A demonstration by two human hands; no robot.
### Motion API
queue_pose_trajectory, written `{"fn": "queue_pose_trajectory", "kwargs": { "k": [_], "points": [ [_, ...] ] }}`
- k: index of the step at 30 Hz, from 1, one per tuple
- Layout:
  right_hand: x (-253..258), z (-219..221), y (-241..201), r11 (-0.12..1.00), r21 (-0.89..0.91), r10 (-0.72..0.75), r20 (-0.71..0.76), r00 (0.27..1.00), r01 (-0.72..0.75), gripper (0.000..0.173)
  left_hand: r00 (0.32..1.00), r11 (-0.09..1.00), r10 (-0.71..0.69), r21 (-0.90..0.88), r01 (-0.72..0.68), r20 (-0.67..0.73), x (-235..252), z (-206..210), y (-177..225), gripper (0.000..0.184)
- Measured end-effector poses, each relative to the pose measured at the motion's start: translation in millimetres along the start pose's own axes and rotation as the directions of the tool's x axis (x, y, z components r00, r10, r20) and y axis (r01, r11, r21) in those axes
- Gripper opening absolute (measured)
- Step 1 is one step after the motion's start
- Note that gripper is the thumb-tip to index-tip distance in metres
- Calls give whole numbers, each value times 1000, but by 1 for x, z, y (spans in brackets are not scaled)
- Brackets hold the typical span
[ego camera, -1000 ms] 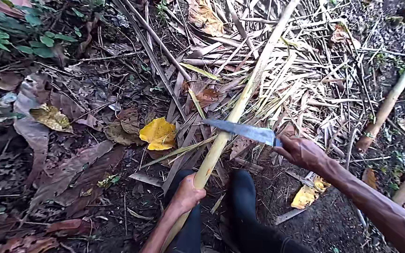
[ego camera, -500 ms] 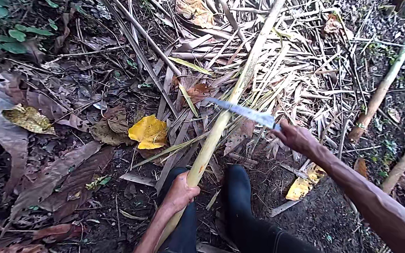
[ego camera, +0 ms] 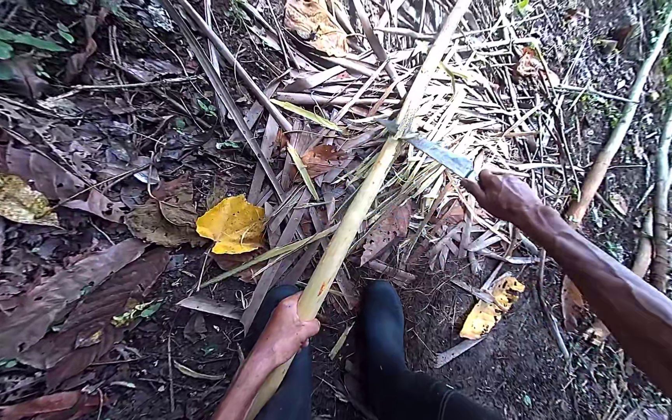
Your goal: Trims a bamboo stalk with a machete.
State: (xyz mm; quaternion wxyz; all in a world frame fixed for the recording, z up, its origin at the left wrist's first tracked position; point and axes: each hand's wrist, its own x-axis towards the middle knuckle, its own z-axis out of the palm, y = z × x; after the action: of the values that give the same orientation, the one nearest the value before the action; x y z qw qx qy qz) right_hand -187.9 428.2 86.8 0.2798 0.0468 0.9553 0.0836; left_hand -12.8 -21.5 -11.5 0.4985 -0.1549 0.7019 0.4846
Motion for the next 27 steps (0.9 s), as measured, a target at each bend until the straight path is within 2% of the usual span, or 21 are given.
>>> {"fn": "queue_pose_trajectory", "kwargs": {
  "k": [3, 4, 7, 8, 10, 12, 14, 15, 18, 19, 21, 24, 25, 26, 27],
  "points": [
    [-6, 5, -20, 978, -65, -198, 23, 980, 199, 60, 1000, 1000, -15, 7, 15, 5, -6, -2, -4, 41],
    [0, 8, -20, 981, -46, -190, 19, 982, 190, 61, 1000, 1000, -8, 15, 8, 2, -12, -2, -9, 41],
    [24, -3, -8, 996, 63, 71, 2, 998, -71, 74, 998, 998, 34, 58, -31, -50, -38, -7, -33, 43],
    [26, -7, -6, 993, 70, 95, -18, 995, -93, 74, 996, 995, 51, 90, -44, -72, -46, -11, -41, 44],
    [10, -7, -16, 998, 66, 25, -39, 999, -22, 71, 991, 984, 98, 161, -82, -94, -59, -21, -56, 47],
    [-10, -1, -29, 987, 13, -156, -81, 985, 157, 66, 984, 971, 140, 209, -114, -111, -67, -25, -69, 49],
    [-8, 1, -35, 965, -58, -258, -39, 965, 255, 62, 979, 963, 160, 238, -127, -124, -73, -25, -77, 50],
    [0, 2, -29, 969, -57, -244, -32, 969, 242, 63, 980, 961, 161, 245, -127, -121, -77, -25, -79, 50],
    [32, -22, -3, 997, 34, 65, -14, 998, -65, 76, 982, 957, 148, 269, -112, -120, -83, -24, -86, 51],
    [38, -31, 0, 994, 43, 106, -21, 994, -105, 78, 982, 957, 141, 270, -104, -124, -84, -24, -86, 51],
    [30, -37, -6, 999, 19, 44, -15, 999, -44, 75, 983, 957, 139, 273, -101, -122, -83, -23, -88, 50],
    [18, -27, -21, 974, -112, -201, -17, 979, 198, 64, 982, 958, 141, 269, -102, -128, -80, -22, -92, 49],
    [21, -22, -22, 968, -138, -216, -17, 976, 212, 64, 982, 957, 136, 272, -97, -128, -80, -21, -94, 49],
    [28, -20, -19, 983, -118, -146, -18, 989, 143, 65, 983, 957, 131, 276, -92, -126, -81, -21, -96, 49],
    [37, -24, -15, 999, -43, -1, -47, 999, -1, 70, 984, 956, 129, 281, -91, -121, -82, -22, -98, 50]
  ]
}}
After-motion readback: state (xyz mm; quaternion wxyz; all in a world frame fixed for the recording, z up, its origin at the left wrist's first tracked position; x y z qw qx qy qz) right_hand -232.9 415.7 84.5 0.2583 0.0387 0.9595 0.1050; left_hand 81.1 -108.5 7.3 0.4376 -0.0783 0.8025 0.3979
